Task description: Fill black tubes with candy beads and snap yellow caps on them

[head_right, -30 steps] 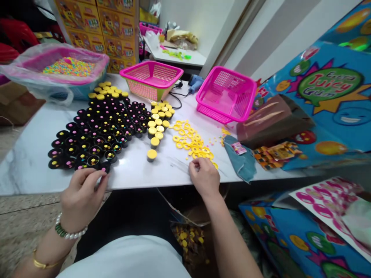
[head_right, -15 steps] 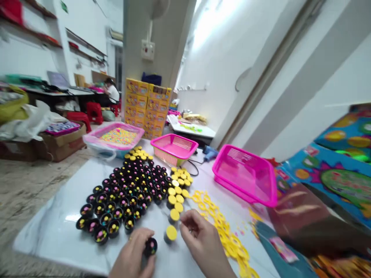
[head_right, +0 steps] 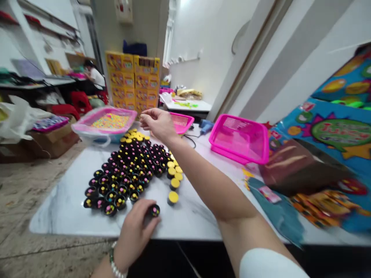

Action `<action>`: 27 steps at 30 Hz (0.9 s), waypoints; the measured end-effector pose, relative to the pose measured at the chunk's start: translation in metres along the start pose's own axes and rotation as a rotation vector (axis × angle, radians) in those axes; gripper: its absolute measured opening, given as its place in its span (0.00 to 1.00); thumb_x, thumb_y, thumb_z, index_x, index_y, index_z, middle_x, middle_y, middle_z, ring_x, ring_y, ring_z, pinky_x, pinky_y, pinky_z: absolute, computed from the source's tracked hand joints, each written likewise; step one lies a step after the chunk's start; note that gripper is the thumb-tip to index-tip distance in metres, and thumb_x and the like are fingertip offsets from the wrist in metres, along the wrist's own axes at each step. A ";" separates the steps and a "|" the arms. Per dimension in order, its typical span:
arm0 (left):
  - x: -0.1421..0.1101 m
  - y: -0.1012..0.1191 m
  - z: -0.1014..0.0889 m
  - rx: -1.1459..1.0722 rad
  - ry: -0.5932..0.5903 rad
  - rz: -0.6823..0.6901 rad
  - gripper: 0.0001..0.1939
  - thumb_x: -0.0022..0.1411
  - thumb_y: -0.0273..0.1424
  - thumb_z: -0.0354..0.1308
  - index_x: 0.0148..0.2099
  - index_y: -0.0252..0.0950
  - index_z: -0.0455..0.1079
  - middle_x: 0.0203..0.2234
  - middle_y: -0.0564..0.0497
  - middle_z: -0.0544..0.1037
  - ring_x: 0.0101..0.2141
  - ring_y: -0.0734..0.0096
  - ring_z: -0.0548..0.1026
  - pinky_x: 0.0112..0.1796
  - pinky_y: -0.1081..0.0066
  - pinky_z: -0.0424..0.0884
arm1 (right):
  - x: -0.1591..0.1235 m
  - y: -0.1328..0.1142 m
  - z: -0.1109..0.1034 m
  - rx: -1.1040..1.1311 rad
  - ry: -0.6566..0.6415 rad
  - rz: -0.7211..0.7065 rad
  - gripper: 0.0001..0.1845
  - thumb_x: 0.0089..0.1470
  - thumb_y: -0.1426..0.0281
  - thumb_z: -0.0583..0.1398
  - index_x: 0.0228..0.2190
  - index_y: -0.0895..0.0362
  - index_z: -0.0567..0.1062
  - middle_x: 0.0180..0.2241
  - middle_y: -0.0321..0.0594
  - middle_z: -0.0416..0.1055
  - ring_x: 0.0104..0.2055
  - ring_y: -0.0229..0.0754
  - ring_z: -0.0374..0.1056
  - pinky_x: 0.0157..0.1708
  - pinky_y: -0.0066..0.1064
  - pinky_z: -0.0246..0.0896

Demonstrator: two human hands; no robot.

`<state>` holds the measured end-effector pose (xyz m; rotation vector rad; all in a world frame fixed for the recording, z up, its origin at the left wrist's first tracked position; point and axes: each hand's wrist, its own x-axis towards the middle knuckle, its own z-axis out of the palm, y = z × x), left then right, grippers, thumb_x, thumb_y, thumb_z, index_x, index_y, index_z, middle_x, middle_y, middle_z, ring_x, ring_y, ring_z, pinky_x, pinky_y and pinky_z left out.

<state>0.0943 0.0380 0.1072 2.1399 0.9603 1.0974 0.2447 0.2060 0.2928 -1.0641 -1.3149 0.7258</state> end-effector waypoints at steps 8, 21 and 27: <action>0.004 -0.002 -0.001 0.085 -0.120 0.128 0.15 0.63 0.30 0.59 0.51 0.36 0.66 0.43 0.45 0.77 0.45 0.60 0.74 0.47 0.60 0.70 | -0.215 0.028 -0.177 -0.880 0.455 0.152 0.13 0.52 0.62 0.61 0.30 0.59 0.79 0.20 0.35 0.71 0.20 0.35 0.65 0.20 0.26 0.62; 0.000 0.001 0.000 0.294 -0.131 0.254 0.16 0.66 0.36 0.55 0.53 0.35 0.65 0.39 0.46 0.77 0.40 0.60 0.73 0.44 0.63 0.69 | -0.297 0.079 -0.164 -1.263 0.168 0.173 0.14 0.59 0.65 0.56 0.40 0.53 0.79 0.34 0.46 0.75 0.37 0.50 0.72 0.37 0.40 0.68; -0.001 0.000 0.001 0.311 -0.121 0.244 0.15 0.67 0.36 0.54 0.53 0.36 0.65 0.41 0.44 0.77 0.42 0.60 0.73 0.44 0.62 0.69 | -0.294 0.076 -0.181 -1.208 0.167 0.168 0.08 0.56 0.68 0.57 0.27 0.55 0.73 0.26 0.39 0.73 0.29 0.43 0.70 0.32 0.34 0.65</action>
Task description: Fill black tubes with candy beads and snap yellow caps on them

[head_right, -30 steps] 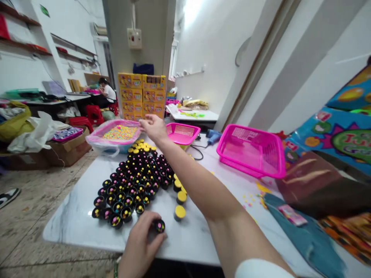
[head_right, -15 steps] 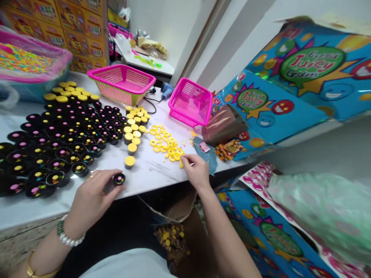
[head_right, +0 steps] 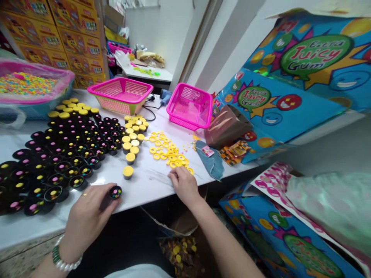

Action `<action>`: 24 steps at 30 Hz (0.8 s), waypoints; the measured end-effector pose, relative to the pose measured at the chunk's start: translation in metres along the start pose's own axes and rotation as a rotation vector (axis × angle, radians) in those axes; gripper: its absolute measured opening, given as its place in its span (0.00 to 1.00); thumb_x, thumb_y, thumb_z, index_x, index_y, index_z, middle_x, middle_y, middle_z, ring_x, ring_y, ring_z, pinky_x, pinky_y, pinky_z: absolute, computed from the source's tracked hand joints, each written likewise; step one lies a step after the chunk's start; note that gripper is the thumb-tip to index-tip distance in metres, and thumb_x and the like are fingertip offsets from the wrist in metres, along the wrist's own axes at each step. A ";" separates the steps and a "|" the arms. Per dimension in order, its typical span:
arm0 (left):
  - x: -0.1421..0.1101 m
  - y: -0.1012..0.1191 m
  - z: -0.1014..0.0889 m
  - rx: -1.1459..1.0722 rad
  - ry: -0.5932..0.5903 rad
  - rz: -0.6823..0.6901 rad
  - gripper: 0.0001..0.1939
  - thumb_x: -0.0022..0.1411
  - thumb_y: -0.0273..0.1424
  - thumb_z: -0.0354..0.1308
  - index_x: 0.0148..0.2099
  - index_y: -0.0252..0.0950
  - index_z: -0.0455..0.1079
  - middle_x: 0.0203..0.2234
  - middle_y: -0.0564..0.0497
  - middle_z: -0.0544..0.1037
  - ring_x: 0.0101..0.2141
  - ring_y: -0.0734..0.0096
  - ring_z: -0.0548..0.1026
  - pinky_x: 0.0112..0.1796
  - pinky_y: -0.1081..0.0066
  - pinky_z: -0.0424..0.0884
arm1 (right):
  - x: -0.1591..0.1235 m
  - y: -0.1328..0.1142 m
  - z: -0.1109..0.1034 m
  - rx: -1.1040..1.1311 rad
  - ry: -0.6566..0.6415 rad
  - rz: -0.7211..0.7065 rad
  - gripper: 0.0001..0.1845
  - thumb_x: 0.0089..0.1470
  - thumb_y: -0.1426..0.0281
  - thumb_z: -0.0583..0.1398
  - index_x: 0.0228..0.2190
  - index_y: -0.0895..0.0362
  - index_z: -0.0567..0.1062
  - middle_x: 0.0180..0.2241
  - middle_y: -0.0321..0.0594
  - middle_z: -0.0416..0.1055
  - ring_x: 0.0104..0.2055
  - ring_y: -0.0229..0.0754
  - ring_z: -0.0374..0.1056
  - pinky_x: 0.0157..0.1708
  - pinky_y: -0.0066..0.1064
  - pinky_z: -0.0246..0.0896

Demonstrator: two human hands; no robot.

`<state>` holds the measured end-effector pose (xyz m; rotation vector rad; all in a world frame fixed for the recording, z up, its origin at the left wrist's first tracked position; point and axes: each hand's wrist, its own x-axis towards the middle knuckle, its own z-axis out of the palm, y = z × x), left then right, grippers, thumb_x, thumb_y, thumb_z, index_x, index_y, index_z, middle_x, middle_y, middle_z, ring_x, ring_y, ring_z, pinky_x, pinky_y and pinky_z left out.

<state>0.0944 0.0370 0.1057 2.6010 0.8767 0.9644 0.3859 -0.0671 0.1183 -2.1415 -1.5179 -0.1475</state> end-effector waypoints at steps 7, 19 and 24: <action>0.001 0.000 0.000 0.013 0.005 0.000 0.15 0.66 0.37 0.55 0.52 0.36 0.66 0.40 0.45 0.77 0.41 0.61 0.74 0.42 0.64 0.69 | 0.080 0.046 -0.027 -0.066 0.220 0.153 0.06 0.51 0.68 0.59 0.29 0.57 0.75 0.27 0.41 0.75 0.28 0.42 0.69 0.34 0.34 0.63; 0.004 0.003 -0.002 0.046 -0.002 0.019 0.16 0.66 0.35 0.56 0.52 0.34 0.65 0.40 0.45 0.76 0.41 0.60 0.72 0.44 0.63 0.68 | 0.047 0.021 0.003 -0.155 -0.083 -0.201 0.10 0.59 0.69 0.58 0.35 0.54 0.81 0.37 0.42 0.74 0.39 0.41 0.71 0.38 0.30 0.65; 0.003 0.003 -0.002 0.042 -0.003 0.021 0.16 0.65 0.35 0.57 0.52 0.34 0.65 0.40 0.46 0.76 0.41 0.60 0.72 0.43 0.63 0.68 | 0.070 0.035 0.002 -0.134 -0.183 -0.252 0.10 0.58 0.72 0.58 0.39 0.56 0.79 0.42 0.44 0.73 0.41 0.41 0.71 0.41 0.30 0.65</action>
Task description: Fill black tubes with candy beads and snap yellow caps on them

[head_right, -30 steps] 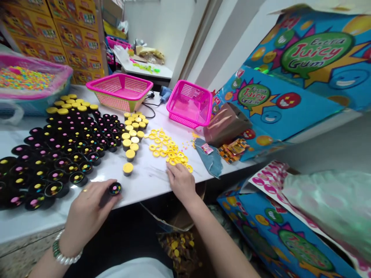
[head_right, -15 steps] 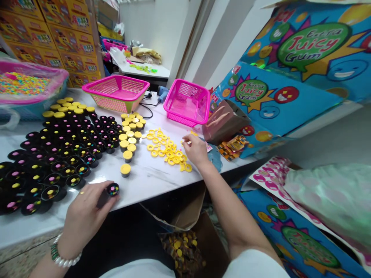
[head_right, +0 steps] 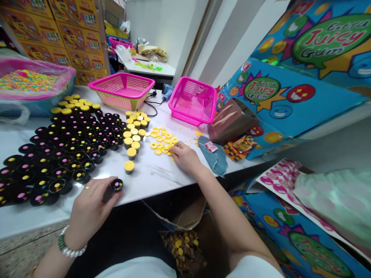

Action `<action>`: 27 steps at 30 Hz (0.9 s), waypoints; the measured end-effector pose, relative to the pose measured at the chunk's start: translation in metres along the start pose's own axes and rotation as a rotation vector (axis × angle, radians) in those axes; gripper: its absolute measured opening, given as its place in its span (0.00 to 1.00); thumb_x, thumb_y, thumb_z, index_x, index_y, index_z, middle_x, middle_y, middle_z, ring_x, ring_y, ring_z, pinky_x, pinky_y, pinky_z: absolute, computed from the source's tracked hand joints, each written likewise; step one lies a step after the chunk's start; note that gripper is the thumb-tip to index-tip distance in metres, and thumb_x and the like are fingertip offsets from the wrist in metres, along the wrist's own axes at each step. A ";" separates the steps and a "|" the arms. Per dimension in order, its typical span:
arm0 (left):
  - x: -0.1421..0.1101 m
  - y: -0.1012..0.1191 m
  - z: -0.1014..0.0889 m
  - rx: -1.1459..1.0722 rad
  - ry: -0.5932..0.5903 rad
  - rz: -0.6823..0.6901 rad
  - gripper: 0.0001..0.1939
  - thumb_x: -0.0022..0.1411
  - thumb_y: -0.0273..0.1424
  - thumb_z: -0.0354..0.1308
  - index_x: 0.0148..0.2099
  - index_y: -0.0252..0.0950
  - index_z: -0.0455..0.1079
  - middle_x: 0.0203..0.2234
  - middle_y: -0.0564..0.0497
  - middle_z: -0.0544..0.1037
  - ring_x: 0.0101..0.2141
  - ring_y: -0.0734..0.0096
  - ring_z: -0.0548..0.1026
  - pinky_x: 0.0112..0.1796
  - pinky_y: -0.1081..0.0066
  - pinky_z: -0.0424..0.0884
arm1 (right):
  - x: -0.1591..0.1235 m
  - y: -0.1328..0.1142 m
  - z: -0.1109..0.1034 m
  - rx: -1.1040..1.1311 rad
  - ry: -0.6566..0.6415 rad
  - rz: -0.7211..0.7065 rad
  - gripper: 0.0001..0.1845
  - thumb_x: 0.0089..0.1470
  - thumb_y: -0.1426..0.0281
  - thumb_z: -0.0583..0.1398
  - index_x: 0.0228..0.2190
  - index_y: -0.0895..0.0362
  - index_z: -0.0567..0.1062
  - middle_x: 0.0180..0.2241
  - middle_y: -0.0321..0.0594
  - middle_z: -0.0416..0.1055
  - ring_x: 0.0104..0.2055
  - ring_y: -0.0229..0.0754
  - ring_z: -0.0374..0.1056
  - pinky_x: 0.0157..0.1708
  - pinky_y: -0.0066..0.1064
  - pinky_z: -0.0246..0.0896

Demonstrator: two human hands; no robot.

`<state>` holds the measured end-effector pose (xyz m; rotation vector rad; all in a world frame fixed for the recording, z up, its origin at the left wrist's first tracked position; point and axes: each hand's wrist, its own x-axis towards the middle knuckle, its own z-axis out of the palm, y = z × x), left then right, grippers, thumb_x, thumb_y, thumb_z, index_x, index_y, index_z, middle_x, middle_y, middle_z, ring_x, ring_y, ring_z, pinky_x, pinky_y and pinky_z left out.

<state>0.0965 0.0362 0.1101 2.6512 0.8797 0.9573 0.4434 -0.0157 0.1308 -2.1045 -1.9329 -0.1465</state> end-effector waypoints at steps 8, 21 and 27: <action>-0.001 0.001 0.001 -0.005 -0.002 -0.008 0.15 0.65 0.33 0.57 0.52 0.34 0.64 0.40 0.46 0.76 0.41 0.60 0.71 0.44 0.63 0.68 | 0.012 -0.009 -0.001 -0.099 -0.096 0.013 0.08 0.58 0.72 0.58 0.36 0.57 0.77 0.40 0.44 0.73 0.38 0.42 0.71 0.39 0.30 0.63; 0.005 0.005 -0.004 -0.194 -0.082 -0.074 0.15 0.62 0.29 0.60 0.50 0.36 0.67 0.41 0.46 0.75 0.42 0.60 0.70 0.44 0.60 0.67 | -0.015 -0.065 -0.052 0.648 0.504 0.422 0.10 0.49 0.64 0.66 0.29 0.56 0.72 0.23 0.32 0.66 0.19 0.32 0.60 0.19 0.25 0.57; 0.010 0.005 -0.005 -0.215 -0.130 -0.105 0.11 0.60 0.31 0.62 0.46 0.35 0.72 0.34 0.48 0.74 0.37 0.62 0.68 0.41 0.62 0.67 | -0.041 -0.156 -0.014 1.557 -0.210 0.730 0.20 0.39 0.63 0.71 0.34 0.59 0.74 0.16 0.30 0.68 0.13 0.30 0.58 0.10 0.20 0.53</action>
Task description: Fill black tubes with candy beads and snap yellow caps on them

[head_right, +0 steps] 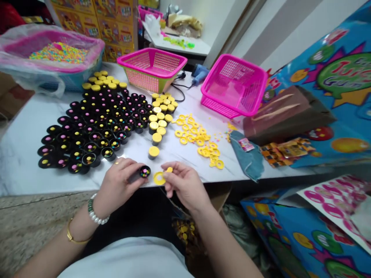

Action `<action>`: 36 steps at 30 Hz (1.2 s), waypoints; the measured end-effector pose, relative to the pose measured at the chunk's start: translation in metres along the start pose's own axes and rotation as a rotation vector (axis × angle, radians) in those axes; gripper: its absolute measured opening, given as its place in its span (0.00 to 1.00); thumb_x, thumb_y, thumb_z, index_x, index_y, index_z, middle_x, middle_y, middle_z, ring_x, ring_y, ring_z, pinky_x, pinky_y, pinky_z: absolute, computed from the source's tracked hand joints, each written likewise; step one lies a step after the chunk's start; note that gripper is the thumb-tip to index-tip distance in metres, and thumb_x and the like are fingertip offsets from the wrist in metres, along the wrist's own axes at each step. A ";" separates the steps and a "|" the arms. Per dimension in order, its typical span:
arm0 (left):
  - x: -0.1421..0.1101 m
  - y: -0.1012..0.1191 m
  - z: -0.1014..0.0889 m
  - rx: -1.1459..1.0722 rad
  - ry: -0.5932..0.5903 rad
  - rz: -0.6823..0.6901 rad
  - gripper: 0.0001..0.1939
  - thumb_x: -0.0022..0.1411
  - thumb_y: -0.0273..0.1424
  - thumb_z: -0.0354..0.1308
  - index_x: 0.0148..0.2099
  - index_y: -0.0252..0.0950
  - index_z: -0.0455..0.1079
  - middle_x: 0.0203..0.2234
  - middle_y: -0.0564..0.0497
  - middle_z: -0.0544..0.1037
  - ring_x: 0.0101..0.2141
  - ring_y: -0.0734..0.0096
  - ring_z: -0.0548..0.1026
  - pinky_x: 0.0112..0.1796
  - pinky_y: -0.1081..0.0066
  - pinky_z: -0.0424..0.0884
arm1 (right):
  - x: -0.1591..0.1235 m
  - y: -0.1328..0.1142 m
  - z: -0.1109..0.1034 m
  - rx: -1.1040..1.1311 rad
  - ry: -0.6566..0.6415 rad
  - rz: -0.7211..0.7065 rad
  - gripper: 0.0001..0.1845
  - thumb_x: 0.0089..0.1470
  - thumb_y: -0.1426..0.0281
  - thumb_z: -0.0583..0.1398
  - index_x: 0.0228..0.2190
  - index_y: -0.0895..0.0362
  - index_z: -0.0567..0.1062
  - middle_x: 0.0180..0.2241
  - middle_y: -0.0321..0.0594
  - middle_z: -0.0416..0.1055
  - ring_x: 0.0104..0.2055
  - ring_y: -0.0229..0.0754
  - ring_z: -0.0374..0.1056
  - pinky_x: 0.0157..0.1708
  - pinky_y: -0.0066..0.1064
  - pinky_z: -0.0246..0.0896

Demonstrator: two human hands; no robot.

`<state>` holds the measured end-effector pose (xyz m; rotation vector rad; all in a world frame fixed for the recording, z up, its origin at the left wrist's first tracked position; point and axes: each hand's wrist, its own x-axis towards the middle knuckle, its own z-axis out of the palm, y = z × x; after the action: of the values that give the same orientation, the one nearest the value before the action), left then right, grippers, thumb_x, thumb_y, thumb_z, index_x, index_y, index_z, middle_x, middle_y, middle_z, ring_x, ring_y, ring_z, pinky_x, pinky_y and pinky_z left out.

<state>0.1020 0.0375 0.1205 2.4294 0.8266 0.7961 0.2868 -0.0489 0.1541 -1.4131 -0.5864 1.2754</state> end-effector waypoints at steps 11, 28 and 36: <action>-0.002 0.000 -0.005 0.042 -0.078 -0.012 0.08 0.63 0.34 0.59 0.42 0.36 0.73 0.29 0.50 0.73 0.33 0.64 0.67 0.37 0.64 0.65 | 0.011 0.012 0.029 -0.082 0.010 -0.135 0.10 0.48 0.65 0.68 0.31 0.58 0.77 0.16 0.32 0.71 0.14 0.31 0.64 0.15 0.21 0.63; -0.005 0.000 -0.004 0.050 -0.082 -0.056 0.11 0.65 0.33 0.55 0.47 0.36 0.72 0.31 0.49 0.73 0.35 0.63 0.68 0.38 0.63 0.66 | 0.007 0.015 0.028 -0.091 -0.012 -0.125 0.15 0.43 0.70 0.70 0.36 0.55 0.78 0.23 0.31 0.71 0.18 0.29 0.63 0.16 0.19 0.60; -0.003 0.000 -0.005 0.050 -0.081 -0.052 0.08 0.64 0.31 0.56 0.43 0.36 0.72 0.28 0.50 0.72 0.33 0.64 0.67 0.38 0.64 0.65 | 0.012 0.022 0.045 -0.029 0.073 -0.063 0.11 0.44 0.66 0.69 0.32 0.57 0.80 0.18 0.33 0.70 0.14 0.28 0.58 0.12 0.19 0.55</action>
<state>0.0966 0.0370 0.1232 2.4559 0.8840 0.6609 0.2436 -0.0274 0.1373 -1.4483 -0.5969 1.1650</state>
